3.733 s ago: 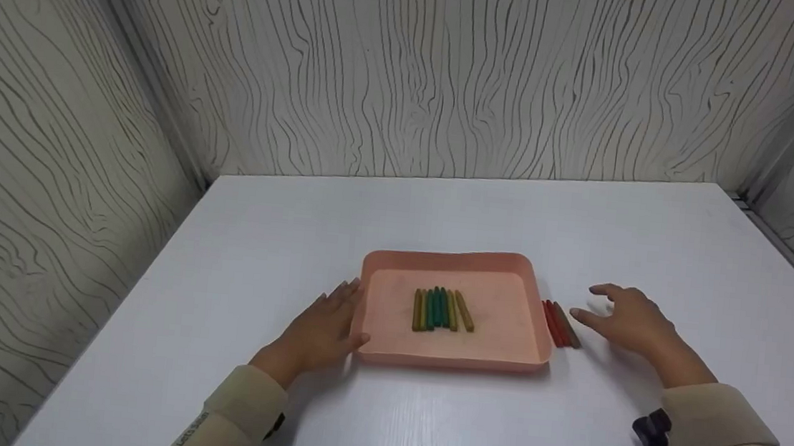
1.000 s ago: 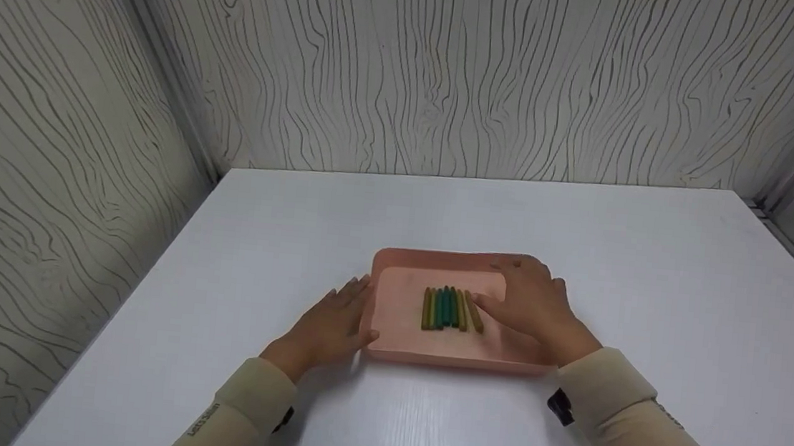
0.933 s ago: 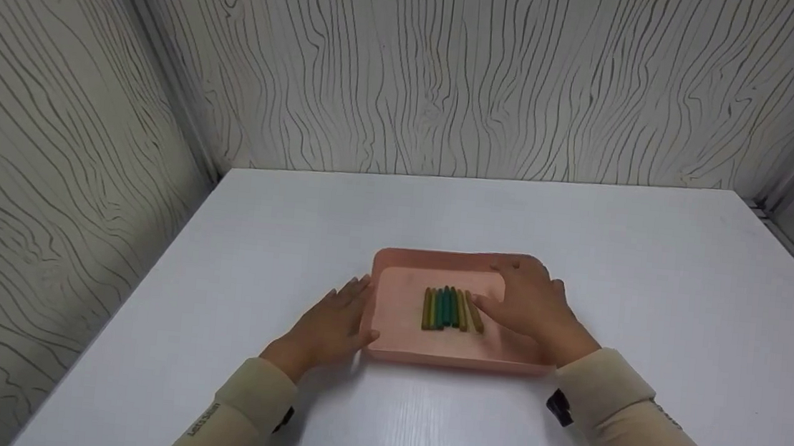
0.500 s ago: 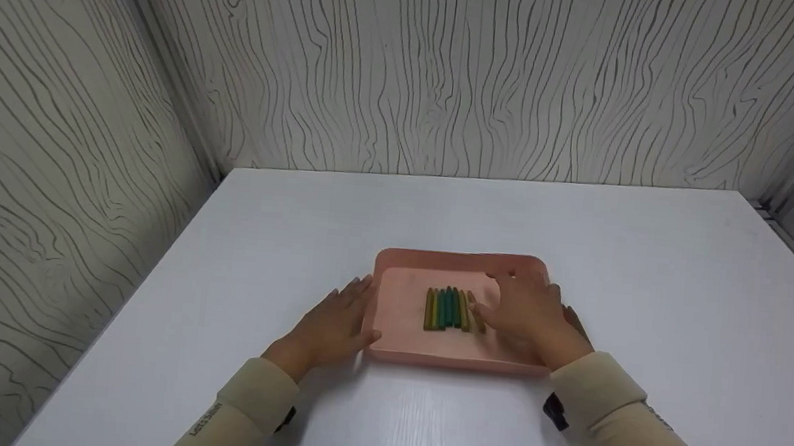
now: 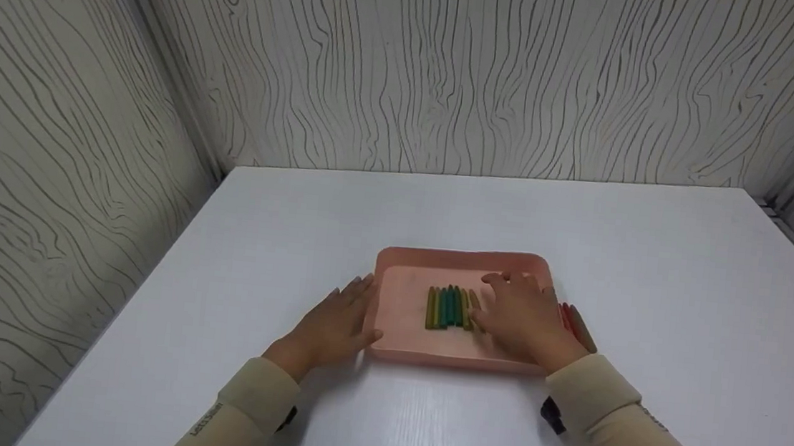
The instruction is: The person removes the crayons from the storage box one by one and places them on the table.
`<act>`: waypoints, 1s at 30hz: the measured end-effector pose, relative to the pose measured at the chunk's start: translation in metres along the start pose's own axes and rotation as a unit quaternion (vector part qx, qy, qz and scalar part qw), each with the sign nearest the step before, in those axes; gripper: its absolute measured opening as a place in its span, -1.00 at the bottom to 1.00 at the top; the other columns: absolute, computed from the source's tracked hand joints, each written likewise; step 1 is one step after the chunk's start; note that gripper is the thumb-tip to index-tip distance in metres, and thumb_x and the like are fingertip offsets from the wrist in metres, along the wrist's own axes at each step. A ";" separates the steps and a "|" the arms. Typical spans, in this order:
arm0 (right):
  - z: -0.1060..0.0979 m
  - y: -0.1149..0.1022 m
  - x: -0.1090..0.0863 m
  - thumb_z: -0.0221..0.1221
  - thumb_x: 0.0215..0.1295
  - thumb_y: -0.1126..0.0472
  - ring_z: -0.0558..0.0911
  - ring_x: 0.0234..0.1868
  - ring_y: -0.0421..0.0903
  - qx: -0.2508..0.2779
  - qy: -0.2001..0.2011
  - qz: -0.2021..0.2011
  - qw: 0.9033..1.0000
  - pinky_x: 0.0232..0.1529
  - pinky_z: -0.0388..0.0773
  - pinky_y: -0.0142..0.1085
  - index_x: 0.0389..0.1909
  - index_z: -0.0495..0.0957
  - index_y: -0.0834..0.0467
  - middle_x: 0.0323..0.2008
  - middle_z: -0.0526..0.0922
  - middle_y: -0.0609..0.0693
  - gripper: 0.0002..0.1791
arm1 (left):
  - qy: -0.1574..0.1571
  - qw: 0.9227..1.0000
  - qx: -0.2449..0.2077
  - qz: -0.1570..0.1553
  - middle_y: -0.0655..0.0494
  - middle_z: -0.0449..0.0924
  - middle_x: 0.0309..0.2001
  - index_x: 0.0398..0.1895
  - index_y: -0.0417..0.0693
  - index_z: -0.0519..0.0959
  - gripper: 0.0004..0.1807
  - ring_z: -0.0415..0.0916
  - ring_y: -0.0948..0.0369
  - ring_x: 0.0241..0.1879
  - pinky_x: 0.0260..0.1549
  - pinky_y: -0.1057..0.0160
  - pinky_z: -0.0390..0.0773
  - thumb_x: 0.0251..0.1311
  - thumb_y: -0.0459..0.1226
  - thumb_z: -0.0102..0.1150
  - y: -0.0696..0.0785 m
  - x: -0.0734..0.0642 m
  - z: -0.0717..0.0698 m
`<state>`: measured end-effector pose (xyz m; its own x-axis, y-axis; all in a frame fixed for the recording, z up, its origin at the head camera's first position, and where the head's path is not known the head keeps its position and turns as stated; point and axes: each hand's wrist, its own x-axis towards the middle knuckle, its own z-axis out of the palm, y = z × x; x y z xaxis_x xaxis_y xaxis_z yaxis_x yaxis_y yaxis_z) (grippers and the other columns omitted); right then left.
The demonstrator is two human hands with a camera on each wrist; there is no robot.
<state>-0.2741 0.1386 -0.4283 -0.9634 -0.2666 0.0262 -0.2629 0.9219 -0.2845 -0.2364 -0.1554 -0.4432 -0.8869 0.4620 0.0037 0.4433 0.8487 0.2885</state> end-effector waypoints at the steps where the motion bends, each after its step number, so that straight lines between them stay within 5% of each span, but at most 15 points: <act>1: 0.001 0.000 0.000 0.15 0.23 -0.15 0.33 0.21 0.17 0.001 -0.001 0.002 1.000 0.19 0.10 0.26 0.26 0.40 0.13 0.19 0.41 0.13 -0.35 | 0.001 1.000 0.001 -0.001 -0.06 -0.13 0.49 0.48 -0.27 -0.04 -0.19 -0.18 0.02 0.45 0.34 -0.04 -0.04 0.39 0.09 -0.18 0.000 0.000 0.000; 15: 0.008 0.002 0.007 0.16 0.19 0.00 0.40 0.10 0.18 -0.011 -0.023 -0.015 1.000 0.09 0.19 0.30 0.22 0.45 0.15 0.10 0.48 0.17 -0.42 | -0.015 1.000 0.011 -0.019 -0.03 -0.15 0.50 0.48 -0.25 -0.05 -0.20 -0.22 0.05 0.46 0.35 -0.01 -0.06 0.39 0.07 -0.19 0.002 -0.002 -0.005; 21: 0.011 0.002 0.011 0.20 0.11 0.16 0.46 -0.09 0.03 0.054 -0.052 -0.013 0.997 -0.01 0.45 0.03 0.18 0.47 0.20 -0.04 0.49 0.11 -0.44 | -0.011 1.000 0.012 -0.020 -0.04 -0.13 0.50 0.48 -0.25 -0.05 -0.20 -0.20 0.04 0.46 0.35 -0.02 -0.04 0.38 0.08 -0.18 0.001 -0.003 -0.003; 30: 0.008 0.007 0.014 0.22 0.07 0.23 0.46 -0.18 -0.03 0.127 -0.077 0.000 0.989 -0.02 0.48 -0.08 0.16 0.49 0.24 -0.12 0.48 0.06 -0.45 | -0.014 0.999 0.012 -0.037 0.02 -0.15 0.50 0.50 -0.17 -0.06 -0.20 -0.21 0.08 0.46 0.35 0.02 -0.04 0.37 0.09 -0.17 0.005 0.002 -0.001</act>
<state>-0.2884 0.1388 -0.4378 -0.9390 -0.3239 -0.1157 -0.2219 0.8274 -0.5159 -0.2355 -0.1503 -0.4403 -0.9130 0.4055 -0.0443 0.3809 0.8863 0.2633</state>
